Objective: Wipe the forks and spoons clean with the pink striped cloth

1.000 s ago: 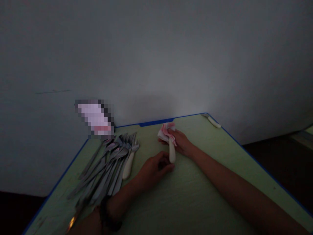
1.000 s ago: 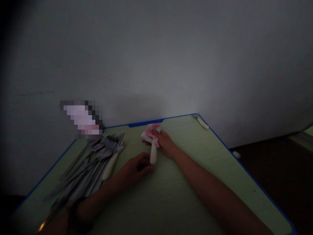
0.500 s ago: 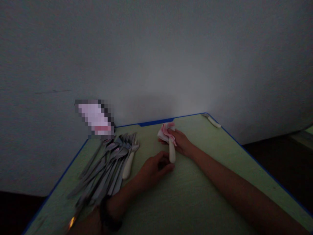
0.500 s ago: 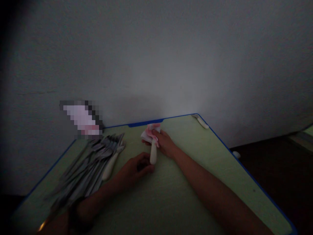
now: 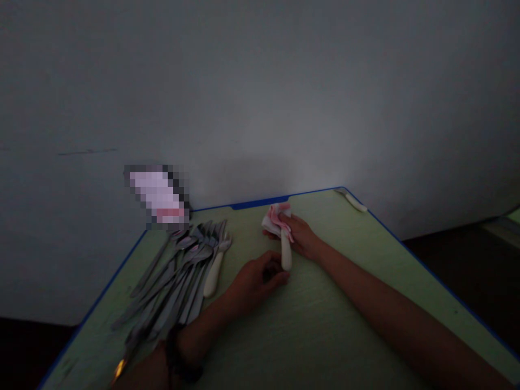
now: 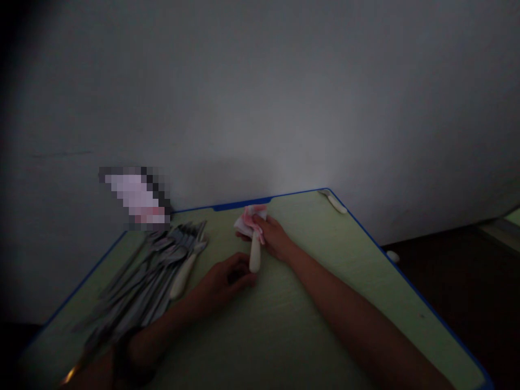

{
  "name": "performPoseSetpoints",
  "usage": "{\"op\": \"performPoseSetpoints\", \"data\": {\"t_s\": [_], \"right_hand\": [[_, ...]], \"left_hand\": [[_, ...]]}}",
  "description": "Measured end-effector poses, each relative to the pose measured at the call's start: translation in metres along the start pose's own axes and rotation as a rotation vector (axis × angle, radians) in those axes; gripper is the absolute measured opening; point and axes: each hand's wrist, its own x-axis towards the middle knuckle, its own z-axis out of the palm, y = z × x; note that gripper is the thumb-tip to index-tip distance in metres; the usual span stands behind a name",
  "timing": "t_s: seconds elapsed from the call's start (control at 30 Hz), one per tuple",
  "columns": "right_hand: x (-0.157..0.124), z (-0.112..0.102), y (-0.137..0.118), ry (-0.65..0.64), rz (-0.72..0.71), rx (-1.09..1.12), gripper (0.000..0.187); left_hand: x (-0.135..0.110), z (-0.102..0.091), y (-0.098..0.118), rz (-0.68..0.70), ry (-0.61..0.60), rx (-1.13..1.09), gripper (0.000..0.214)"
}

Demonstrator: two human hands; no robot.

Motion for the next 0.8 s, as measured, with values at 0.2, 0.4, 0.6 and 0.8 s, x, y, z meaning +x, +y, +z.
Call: {"op": "performPoseSetpoints", "data": {"t_s": [0.2, 0.4, 0.6, 0.8], "right_hand": [[0.0001, -0.0010, 0.0007, -0.019, -0.001, -0.003, 0.027], [-0.0025, 0.0012, -0.0004, -0.026, -0.016, 0.033, 0.023], [0.0003, -0.0004, 0.0015, -0.020, -0.022, 0.006, 0.026], [0.0015, -0.0025, 0.0031, -0.024, -0.012, -0.003, 0.029]], "left_hand": [[0.0004, 0.0006, 0.0000, -0.004, 0.010, 0.001, 0.021], [-0.0005, 0.0015, -0.0002, 0.003, 0.000, -0.018, 0.021], [0.0002, 0.0004, 0.0016, -0.035, -0.001, 0.006, 0.021], [-0.0007, 0.0008, 0.0024, 0.000, 0.005, 0.012, 0.019]]}}
